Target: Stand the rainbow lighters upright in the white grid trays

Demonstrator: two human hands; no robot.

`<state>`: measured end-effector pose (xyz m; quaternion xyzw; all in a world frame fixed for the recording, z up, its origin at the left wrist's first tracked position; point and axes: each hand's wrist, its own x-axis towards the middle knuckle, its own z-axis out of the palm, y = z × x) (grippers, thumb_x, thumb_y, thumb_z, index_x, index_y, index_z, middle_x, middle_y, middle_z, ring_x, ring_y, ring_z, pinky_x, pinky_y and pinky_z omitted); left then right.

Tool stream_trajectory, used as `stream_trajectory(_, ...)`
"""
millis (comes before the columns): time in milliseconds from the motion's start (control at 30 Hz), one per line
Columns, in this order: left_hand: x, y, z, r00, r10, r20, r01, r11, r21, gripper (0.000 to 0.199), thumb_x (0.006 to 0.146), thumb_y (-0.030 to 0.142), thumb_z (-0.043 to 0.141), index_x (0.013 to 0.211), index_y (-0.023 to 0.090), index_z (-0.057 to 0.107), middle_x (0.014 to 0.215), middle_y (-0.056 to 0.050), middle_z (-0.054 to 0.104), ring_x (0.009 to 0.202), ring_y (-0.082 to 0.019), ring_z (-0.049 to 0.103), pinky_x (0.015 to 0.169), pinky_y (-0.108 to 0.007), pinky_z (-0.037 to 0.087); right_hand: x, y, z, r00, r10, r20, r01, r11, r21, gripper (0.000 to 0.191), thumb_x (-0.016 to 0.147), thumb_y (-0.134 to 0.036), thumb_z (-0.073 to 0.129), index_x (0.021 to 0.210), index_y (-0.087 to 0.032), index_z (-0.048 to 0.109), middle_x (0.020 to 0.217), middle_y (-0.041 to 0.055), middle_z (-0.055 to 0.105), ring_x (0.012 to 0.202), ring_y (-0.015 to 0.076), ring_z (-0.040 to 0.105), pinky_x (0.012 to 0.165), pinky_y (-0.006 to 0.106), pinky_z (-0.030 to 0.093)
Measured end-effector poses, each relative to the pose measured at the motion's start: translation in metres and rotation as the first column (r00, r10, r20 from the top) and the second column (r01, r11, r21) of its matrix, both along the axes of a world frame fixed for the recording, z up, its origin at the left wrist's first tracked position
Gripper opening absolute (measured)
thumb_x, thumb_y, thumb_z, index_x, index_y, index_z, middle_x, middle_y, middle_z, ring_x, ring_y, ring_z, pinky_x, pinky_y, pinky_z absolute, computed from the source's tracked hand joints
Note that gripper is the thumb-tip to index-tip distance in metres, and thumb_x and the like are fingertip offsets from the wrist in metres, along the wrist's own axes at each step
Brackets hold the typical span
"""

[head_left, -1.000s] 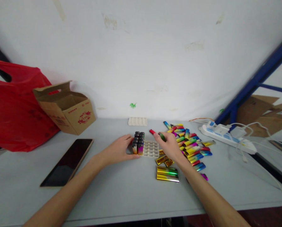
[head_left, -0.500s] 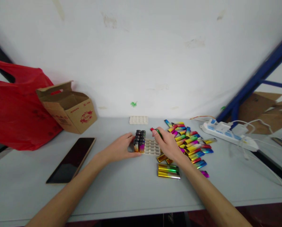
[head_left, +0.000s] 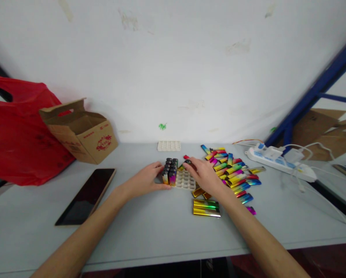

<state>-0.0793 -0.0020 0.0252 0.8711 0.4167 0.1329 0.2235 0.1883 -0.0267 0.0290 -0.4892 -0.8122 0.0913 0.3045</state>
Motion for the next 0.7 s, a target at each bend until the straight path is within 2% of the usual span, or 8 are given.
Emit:
stream_trajectory(133,0.0,0.001,-0.001,1.0,0.007,0.017,-0.007,1.0,-0.008,0.056,0.084,0.067,0.079,0.112,0.02,0.073,0.117,-0.01,0.07,0.111,-0.031,0.067,0.101,-0.041,0.055,0.001,0.003,-0.004,0.997,0.007,0.081,-0.004,0.999,-0.034,0.02,0.114,-0.032,0.051,0.115,-0.017,0.064,0.092,0.0092,0.076,0.085,0.0241,0.072,0.076,0.031,0.048)
stream_trajectory(233,0.001,0.0,0.0,1.0,0.013,0.027,-0.014,1.0,0.005,0.056,0.082,0.068,0.08,0.11,0.02,0.074,0.113,-0.009,0.07,0.107,-0.031,0.068,0.098,-0.04,0.056,-0.002,0.004,-0.006,0.996,0.014,0.088,-0.012,1.0,-0.019,0.018,0.113,-0.031,0.053,0.114,-0.018,0.064,0.101,0.0116,0.076,0.09,0.025,0.072,0.08,0.033,0.051)
stream_trajectory(400,0.003,-0.002,-0.001,0.999,0.05,-0.001,-0.049,0.998,0.025,0.055,0.08,0.065,0.081,0.112,0.02,0.073,0.115,-0.01,0.071,0.108,-0.033,0.069,0.1,-0.043,0.056,-0.01,0.006,-0.013,0.993,0.026,0.112,-0.02,0.998,-0.054,0.01,0.109,-0.02,0.057,0.11,-0.016,0.066,0.113,0.0156,0.074,0.104,0.0266,0.072,0.093,0.037,0.056)
stream_trajectory(500,0.004,-0.002,-0.002,0.999,0.047,-0.002,-0.047,0.998,0.048,0.053,0.08,0.063,0.081,0.111,0.021,0.072,0.115,-0.011,0.071,0.109,-0.034,0.069,0.101,-0.045,0.056,-0.01,0.006,-0.014,0.998,0.009,0.068,-0.007,1.0,-0.03,0.019,0.108,-0.024,0.059,0.124,-0.016,0.066,0.121,0.0165,0.073,0.111,0.0276,0.071,0.1,0.04,0.056)
stream_trajectory(567,0.004,-0.002,-0.002,0.999,0.044,-0.003,-0.044,0.998,0.055,0.053,0.081,0.064,0.081,0.111,0.021,0.072,0.115,-0.011,0.071,0.109,-0.034,0.069,0.1,-0.045,0.056,-0.003,0.009,-0.012,1.0,0.013,0.026,-0.013,1.0,-0.002,0.025,0.11,-0.029,0.057,0.13,-0.017,0.066,0.118,0.0141,0.074,0.109,0.0271,0.071,0.101,0.042,0.057)
stream_trajectory(633,0.004,-0.002,-0.002,0.999,0.041,-0.013,-0.04,0.997,0.063,0.054,0.082,0.066,0.08,0.11,0.021,0.072,0.114,-0.011,0.071,0.108,-0.034,0.069,0.1,-0.045,0.056,0.01,0.014,-0.011,1.0,-0.021,0.005,0.02,0.998,0.055,0.029,0.113,-0.03,0.049,0.127,-0.017,0.07,0.114,0.0132,0.075,0.109,0.0274,0.071,0.103,0.043,0.056)
stream_trajectory(700,0.004,-0.002,-0.001,0.998,0.045,-0.031,-0.043,0.997,0.068,0.055,0.082,0.067,0.078,0.11,0.02,0.071,0.115,-0.011,0.07,0.107,-0.034,0.069,0.099,-0.044,0.056,0.027,0.021,-0.013,0.994,-0.111,0.014,0.108,0.985,0.134,0.035,0.112,-0.022,0.04,0.122,-0.016,0.073,0.118,0.0162,0.074,0.117,0.0292,0.068,0.11,0.046,0.054)
